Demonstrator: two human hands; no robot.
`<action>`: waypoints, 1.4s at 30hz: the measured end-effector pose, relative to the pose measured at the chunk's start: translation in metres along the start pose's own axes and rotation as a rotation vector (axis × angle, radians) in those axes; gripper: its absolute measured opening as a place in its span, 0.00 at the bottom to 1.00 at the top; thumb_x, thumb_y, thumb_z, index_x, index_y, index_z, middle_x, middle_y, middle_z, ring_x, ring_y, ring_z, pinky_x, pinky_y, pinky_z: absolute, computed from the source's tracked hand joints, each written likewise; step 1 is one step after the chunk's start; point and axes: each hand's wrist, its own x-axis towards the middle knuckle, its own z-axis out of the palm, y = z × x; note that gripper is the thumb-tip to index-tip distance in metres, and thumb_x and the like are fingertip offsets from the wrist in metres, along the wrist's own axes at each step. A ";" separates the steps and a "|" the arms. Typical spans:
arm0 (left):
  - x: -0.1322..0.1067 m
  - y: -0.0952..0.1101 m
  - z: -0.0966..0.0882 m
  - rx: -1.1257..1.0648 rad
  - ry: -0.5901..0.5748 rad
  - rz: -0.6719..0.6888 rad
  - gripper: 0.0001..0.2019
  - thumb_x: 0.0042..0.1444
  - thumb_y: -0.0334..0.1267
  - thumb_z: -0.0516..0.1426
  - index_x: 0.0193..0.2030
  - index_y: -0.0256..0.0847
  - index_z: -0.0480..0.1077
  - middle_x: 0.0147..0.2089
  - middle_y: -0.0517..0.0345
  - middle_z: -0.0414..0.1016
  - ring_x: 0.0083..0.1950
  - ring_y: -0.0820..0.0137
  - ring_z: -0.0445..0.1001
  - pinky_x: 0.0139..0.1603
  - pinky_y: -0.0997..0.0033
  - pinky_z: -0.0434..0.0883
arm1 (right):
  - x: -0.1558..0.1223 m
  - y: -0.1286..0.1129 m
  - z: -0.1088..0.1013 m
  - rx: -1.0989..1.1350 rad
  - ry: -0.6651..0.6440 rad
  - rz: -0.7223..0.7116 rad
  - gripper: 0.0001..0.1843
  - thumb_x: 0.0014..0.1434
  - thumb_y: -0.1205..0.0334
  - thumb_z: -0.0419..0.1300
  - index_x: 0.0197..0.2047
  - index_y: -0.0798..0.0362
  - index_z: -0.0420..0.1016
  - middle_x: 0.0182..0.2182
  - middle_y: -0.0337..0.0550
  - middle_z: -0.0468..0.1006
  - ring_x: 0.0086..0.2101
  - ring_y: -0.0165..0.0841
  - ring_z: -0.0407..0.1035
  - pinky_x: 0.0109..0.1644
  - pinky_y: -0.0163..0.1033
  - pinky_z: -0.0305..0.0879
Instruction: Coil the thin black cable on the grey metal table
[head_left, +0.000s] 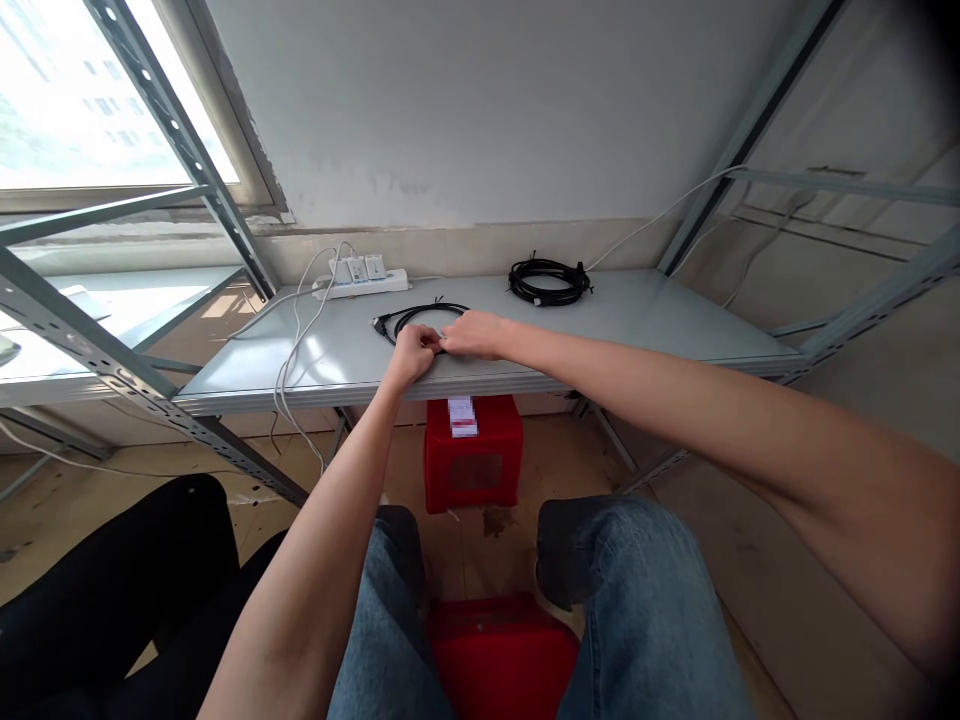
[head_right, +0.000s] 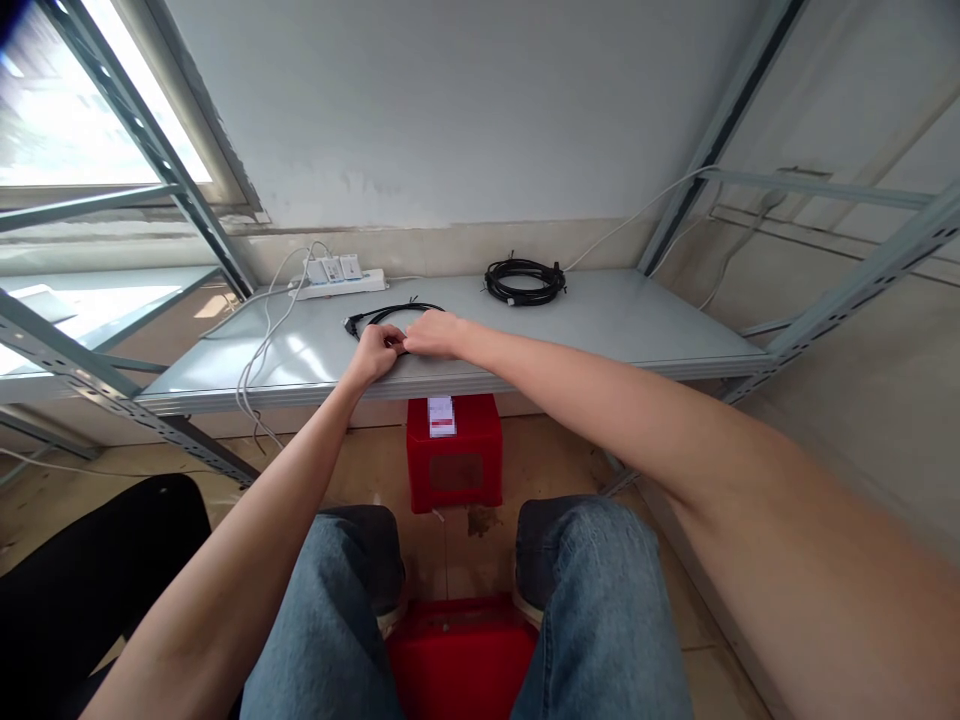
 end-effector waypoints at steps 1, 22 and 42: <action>0.000 0.000 0.000 0.003 0.003 0.002 0.03 0.48 0.32 0.60 0.28 0.39 0.76 0.31 0.54 0.78 0.36 0.65 0.72 0.46 0.62 0.74 | 0.001 -0.001 0.000 -0.066 -0.010 -0.043 0.17 0.64 0.78 0.53 0.48 0.57 0.80 0.45 0.53 0.82 0.42 0.39 0.76 0.41 0.40 0.65; -0.001 0.004 -0.002 -0.025 -0.025 -0.011 0.05 0.51 0.29 0.61 0.29 0.37 0.80 0.34 0.52 0.82 0.38 0.64 0.76 0.47 0.62 0.74 | 0.006 -0.010 0.025 1.341 0.101 0.782 0.11 0.65 0.65 0.58 0.29 0.55 0.71 0.27 0.46 0.80 0.22 0.27 0.61 0.29 0.34 0.60; -0.003 -0.006 0.003 0.105 0.257 -0.048 0.12 0.62 0.33 0.57 0.48 0.40 0.80 0.51 0.45 0.73 0.56 0.55 0.73 0.64 0.52 0.71 | -0.039 -0.006 0.077 1.042 0.385 0.380 0.11 0.56 0.67 0.71 0.43 0.54 0.82 0.38 0.44 0.81 0.40 0.36 0.74 0.49 0.39 0.69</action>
